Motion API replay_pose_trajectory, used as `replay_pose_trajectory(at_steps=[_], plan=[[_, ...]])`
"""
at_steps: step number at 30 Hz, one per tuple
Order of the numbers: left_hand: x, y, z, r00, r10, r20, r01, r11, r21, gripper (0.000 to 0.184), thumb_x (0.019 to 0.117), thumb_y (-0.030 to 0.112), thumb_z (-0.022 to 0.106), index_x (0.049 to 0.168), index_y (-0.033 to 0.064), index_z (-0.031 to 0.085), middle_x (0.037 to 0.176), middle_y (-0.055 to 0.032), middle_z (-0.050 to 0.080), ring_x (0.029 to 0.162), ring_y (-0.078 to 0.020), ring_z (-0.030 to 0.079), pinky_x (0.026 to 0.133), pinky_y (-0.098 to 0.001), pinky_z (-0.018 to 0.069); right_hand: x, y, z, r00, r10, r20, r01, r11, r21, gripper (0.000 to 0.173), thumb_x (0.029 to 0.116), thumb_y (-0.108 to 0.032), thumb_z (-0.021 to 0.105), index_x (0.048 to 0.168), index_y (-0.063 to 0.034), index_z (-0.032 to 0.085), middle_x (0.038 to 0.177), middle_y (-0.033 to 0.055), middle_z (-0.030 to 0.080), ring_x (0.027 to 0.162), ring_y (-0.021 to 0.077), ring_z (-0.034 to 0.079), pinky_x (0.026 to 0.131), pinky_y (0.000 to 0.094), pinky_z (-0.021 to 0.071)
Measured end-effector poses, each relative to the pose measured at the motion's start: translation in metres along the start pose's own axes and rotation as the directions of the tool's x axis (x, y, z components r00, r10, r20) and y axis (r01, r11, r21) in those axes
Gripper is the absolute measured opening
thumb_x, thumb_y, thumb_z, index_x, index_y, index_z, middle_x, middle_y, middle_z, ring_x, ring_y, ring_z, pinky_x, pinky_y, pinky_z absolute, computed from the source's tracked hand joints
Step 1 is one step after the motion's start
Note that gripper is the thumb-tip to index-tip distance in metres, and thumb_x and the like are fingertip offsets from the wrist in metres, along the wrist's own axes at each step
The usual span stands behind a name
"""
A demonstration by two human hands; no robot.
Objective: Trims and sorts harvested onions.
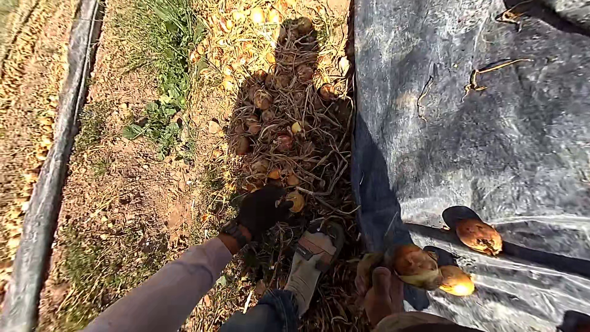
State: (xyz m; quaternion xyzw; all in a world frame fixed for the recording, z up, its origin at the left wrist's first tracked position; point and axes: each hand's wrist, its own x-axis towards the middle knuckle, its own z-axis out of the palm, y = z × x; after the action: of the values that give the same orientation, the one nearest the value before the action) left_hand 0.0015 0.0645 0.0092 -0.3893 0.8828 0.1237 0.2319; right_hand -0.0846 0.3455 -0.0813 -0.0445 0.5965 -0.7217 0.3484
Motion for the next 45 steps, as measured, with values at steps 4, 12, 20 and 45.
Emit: replay_pose_trajectory(at_steps=[4, 12, 20, 45], plan=[[0.04, -0.06, 0.03, 0.93, -0.345, 0.124, 0.323, 0.931, 0.172, 0.079, 0.0827, 0.057, 0.076, 0.145, 0.0142, 0.052, 0.138, -0.0222, 0.057, 0.113, -0.046, 0.063, 0.085, -0.0671, 0.0544, 0.012, -0.007, -0.008, 0.997, 0.026, 0.076, -0.009, 0.978, -0.209, 0.064, 0.0983, -0.074, 0.037, 0.098, -0.0126, 0.054, 0.059, -0.0054, 0.044, 0.042, 0.0088, 0.044, 0.038, 0.0291, 0.0439], [-0.008, -0.031, 0.008, 0.968, -0.104, 0.231, 0.228, 0.753, -0.617, 0.067, 0.083, 0.03, 0.086, 0.139, 0.0088, 0.055, 0.111, -0.0122, 0.071, 0.091, -0.0226, 0.072, 0.081, -0.042, 0.0624, 0.035, -0.033, 0.009, 0.929, 0.278, 0.244, -0.165, 0.902, -0.398, 0.064, 0.0917, -0.068, 0.058, 0.117, -0.0085, 0.057, 0.071, 0.0012, 0.058, 0.051, 0.0156, 0.057, 0.047, 0.0365, 0.0532], [-0.066, 0.048, -0.026, 0.849, 0.347, 0.399, 0.365, 0.164, -0.917, 0.04, 0.0878, 0.019, 0.066, 0.126, 0.0084, 0.058, 0.105, -0.0087, 0.073, 0.089, -0.0207, 0.074, 0.08, -0.0384, 0.0634, 0.052, -0.049, 0.036, 0.835, 0.097, 0.541, 0.053, 0.965, -0.256, 0.063, 0.0984, -0.067, 0.048, 0.113, -0.0076, 0.059, 0.073, -0.0022, 0.056, 0.058, 0.0079, 0.055, 0.054, 0.03, 0.0514], [0.068, 0.045, 0.027, 0.954, 0.226, 0.195, -0.277, 0.913, 0.3, 0.069, 0.0744, 0.018, 0.086, 0.139, 0.0209, 0.062, 0.141, -0.0171, 0.056, 0.114, -0.0452, 0.061, 0.084, -0.064, 0.0548, 0.024, -0.037, -0.018, 0.991, -0.051, 0.12, 0.084, 0.955, -0.286, 0.056, 0.098, -0.066, 0.05, 0.105, -0.0114, 0.06, 0.063, -0.0053, 0.051, 0.046, 0.0082, 0.048, 0.041, 0.029, 0.0454]])
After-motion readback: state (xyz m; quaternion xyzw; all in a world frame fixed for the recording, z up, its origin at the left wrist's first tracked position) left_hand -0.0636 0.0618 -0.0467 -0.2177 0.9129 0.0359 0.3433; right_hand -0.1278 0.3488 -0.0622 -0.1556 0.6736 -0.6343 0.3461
